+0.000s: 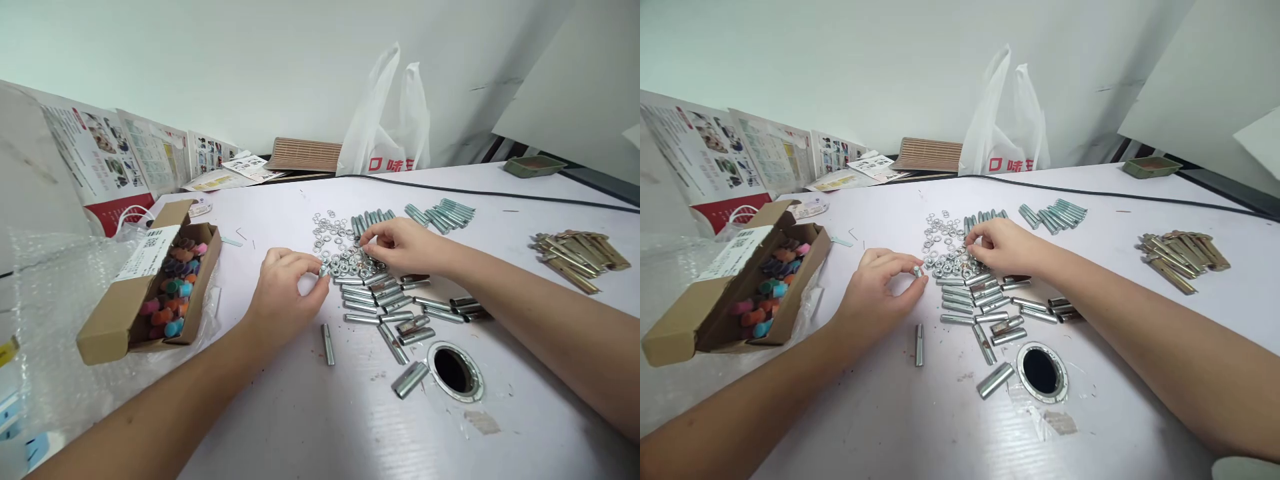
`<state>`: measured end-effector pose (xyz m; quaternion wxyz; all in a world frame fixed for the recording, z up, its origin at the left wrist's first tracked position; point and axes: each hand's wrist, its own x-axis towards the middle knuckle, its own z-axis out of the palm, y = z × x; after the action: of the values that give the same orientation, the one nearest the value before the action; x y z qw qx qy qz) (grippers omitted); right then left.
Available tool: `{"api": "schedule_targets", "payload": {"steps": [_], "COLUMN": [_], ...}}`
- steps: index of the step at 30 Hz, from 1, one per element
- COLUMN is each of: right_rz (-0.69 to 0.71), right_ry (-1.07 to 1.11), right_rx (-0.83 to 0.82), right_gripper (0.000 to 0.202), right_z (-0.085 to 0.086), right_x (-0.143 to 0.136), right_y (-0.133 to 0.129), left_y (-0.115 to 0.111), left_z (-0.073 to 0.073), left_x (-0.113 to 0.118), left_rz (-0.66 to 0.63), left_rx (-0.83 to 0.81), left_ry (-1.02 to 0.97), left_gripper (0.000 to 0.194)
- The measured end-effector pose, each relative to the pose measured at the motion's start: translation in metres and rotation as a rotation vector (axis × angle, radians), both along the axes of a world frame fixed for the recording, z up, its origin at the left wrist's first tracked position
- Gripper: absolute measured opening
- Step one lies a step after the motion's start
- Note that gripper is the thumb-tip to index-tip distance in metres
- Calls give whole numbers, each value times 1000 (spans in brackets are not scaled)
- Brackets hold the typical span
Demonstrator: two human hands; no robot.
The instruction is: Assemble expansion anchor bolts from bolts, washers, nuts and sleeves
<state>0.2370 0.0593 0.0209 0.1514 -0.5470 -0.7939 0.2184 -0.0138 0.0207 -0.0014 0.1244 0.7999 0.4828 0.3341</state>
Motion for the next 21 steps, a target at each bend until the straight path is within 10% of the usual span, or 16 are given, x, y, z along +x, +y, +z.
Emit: {"api": "schedule_targets", "payload": {"steps": [21], "right_rz": [-108], "right_ry": [83], "right_rx": [-50], "right_gripper": [23], "right_z": [21], "right_x": [-26], "right_y": [0], "left_y": [3], "left_z": [3], "left_x": [-2], "left_rz": [24], "left_rx": [-178], "left_ry": [12], "left_gripper": [17]}}
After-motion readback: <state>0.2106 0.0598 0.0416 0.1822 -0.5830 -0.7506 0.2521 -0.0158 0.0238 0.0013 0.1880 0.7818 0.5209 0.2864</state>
